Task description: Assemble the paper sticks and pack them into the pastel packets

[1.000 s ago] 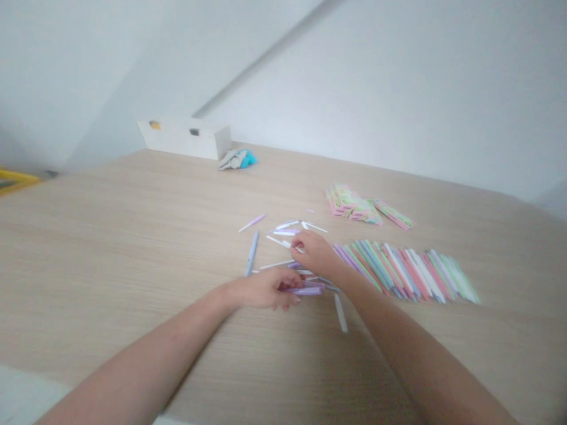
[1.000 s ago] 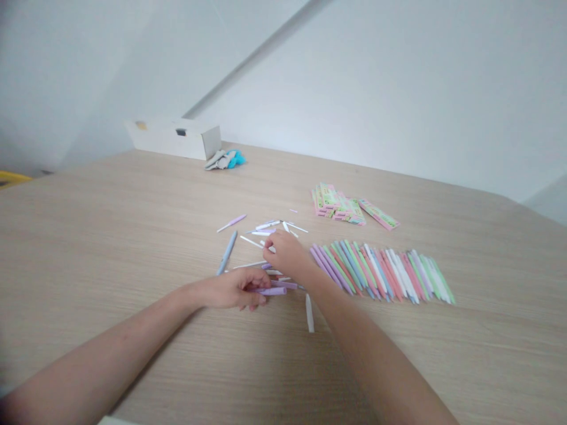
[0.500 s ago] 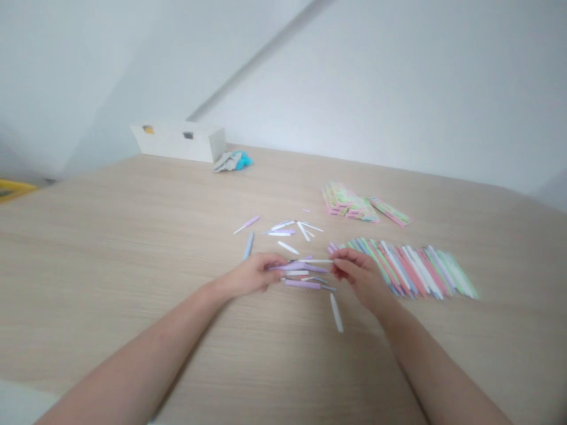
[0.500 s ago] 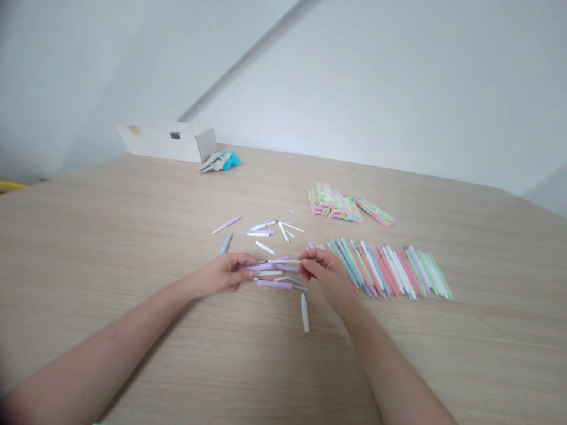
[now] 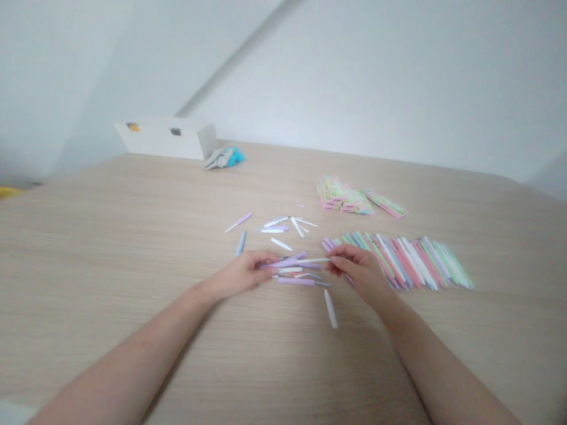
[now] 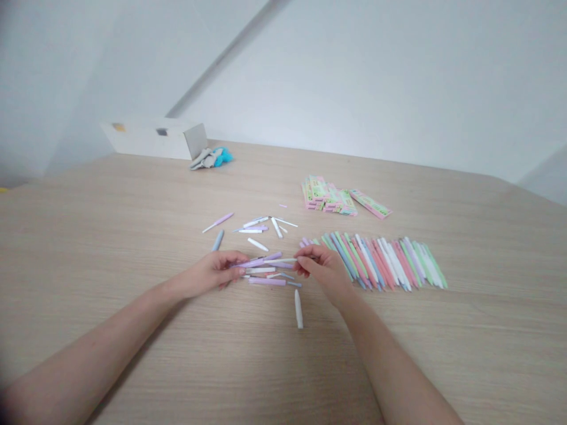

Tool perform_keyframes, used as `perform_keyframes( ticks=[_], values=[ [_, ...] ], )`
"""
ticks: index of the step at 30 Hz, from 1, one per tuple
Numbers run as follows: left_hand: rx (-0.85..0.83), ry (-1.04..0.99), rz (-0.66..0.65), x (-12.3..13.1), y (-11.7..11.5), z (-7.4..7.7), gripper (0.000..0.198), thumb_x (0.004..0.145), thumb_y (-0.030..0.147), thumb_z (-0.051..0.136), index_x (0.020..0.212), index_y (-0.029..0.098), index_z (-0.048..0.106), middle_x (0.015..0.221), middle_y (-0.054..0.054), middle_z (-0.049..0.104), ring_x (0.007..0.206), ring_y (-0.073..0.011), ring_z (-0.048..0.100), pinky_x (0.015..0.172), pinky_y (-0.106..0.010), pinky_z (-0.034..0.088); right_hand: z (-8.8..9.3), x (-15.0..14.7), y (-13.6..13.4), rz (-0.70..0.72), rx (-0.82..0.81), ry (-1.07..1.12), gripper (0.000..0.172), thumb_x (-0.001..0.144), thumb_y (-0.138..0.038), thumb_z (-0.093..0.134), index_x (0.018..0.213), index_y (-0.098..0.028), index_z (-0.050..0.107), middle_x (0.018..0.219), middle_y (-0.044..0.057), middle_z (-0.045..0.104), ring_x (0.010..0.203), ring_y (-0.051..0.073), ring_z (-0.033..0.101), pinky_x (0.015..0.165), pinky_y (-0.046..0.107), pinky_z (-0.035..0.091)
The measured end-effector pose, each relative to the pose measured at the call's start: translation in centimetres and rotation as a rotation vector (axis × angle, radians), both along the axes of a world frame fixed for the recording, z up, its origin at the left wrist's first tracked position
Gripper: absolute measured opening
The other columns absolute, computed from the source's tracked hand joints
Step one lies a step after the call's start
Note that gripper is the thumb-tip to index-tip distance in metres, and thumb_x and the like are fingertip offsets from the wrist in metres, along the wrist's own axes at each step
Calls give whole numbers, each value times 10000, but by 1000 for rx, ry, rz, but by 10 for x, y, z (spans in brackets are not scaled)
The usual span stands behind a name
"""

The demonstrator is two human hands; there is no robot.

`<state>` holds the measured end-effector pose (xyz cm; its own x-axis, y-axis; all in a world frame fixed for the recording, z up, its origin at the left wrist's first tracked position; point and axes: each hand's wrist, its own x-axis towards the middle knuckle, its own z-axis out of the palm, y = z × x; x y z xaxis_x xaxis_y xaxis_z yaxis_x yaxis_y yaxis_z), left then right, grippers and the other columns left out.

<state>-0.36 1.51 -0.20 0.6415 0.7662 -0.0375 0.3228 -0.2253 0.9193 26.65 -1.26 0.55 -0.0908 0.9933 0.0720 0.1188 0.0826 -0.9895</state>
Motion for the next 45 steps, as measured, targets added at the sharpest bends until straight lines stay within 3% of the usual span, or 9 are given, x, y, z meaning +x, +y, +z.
perform_keyframes(
  ticks=[6, 11, 28, 33, 40, 45],
  values=[
    [81, -12, -12, 1, -1, 3, 310, 860, 346, 521, 1042, 123, 637, 886, -43, 652, 760, -129, 553, 695, -230, 445, 5, -10, -4, 30, -17, -52, 178, 741, -335, 647, 789, -164, 628, 652, 6, 665, 549, 106, 565, 544, 233, 446],
    [93, -21, -10, 0, 1, -3, 315, 858, 337, 530, 1067, 126, 634, 1058, -75, 664, 938, -172, 581, 850, -277, 442, 7, -18, -7, 36, -56, -107, 201, 732, -363, 659, 745, -171, 604, 624, 0, 661, 533, 106, 580, 539, 228, 462],
    [105, -4, -21, 2, -3, 0, 283, 855, 370, 519, 961, 131, 626, 841, -25, 611, 727, -121, 512, 660, -205, 413, 0, -21, -8, -36, -60, -104, 244, 682, -394, 714, 727, -160, 664, 618, 33, 694, 515, 124, 615, 502, 230, 483],
    [114, 1, -19, 1, -4, 0, 301, 856, 382, 509, 971, 127, 620, 847, -34, 597, 750, -132, 503, 667, -213, 413, -4, -23, -8, -38, -68, -51, 257, 676, -408, 720, 713, -159, 664, 617, 40, 697, 508, 128, 612, 485, 232, 478],
    [93, -8, -45, 0, -3, -1, 307, 852, 385, 520, 992, 133, 627, 858, -27, 609, 750, -129, 512, 681, -211, 413, 4, -17, -7, 3, -58, -40, 223, 702, -383, 692, 754, -166, 695, 662, 40, 712, 553, 140, 637, 533, 250, 509],
    [78, -18, -50, 0, -2, -2, 304, 852, 379, 523, 1004, 137, 629, 890, -33, 627, 768, -134, 529, 686, -213, 414, 7, -10, -8, 50, -49, -38, 193, 737, -351, 669, 812, -181, 617, 691, 27, 722, 599, 140, 662, 562, 247, 516]
  ],
)
